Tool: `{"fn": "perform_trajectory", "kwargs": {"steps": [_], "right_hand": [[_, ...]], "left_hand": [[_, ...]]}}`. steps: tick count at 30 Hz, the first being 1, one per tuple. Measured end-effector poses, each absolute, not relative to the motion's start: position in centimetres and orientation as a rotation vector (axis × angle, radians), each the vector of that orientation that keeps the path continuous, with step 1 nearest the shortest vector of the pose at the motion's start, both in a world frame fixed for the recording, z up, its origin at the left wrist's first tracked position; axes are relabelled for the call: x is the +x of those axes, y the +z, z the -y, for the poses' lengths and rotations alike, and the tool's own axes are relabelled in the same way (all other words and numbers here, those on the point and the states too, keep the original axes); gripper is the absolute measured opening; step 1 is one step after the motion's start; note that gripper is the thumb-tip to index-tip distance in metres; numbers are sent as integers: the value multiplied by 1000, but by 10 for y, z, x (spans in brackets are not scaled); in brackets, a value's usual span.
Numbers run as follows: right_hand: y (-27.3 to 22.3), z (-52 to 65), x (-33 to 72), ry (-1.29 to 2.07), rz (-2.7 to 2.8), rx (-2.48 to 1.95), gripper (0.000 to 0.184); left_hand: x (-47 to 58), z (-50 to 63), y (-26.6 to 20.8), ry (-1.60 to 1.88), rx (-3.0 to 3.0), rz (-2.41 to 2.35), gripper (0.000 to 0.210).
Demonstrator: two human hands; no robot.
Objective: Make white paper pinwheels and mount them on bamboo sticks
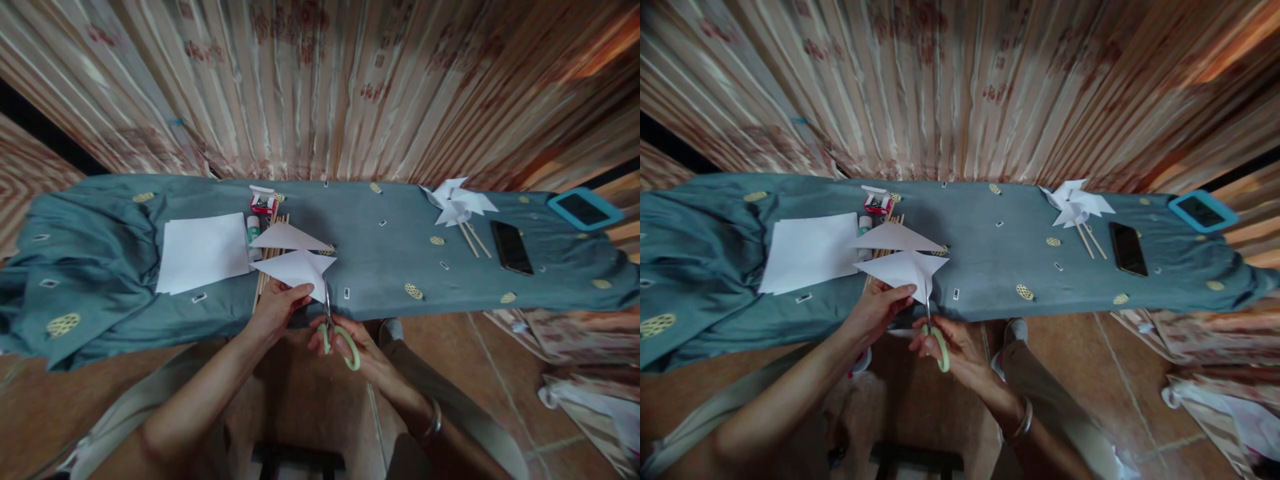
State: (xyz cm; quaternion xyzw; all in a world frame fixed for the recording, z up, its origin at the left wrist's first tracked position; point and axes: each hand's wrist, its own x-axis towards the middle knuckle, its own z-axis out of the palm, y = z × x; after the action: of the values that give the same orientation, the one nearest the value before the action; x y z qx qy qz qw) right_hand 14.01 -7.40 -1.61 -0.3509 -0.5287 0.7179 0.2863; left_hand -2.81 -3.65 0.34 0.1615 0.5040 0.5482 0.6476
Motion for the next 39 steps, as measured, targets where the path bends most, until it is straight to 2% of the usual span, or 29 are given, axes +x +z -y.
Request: {"fn": "perform_trajectory", "kwargs": {"steps": [8, 19, 39], "right_hand": [[-18, 75, 140, 1963, 1369, -950, 53], [-21, 76, 139, 1976, 1369, -947, 46], [-30, 76, 136, 1981, 1310, -1066, 49]], "left_hand": [[-29, 40, 3, 1264, 374, -1157, 37], [-28, 42, 2, 1258, 356, -1103, 39], [-31, 42, -1, 1248, 356, -1114, 36]]}}
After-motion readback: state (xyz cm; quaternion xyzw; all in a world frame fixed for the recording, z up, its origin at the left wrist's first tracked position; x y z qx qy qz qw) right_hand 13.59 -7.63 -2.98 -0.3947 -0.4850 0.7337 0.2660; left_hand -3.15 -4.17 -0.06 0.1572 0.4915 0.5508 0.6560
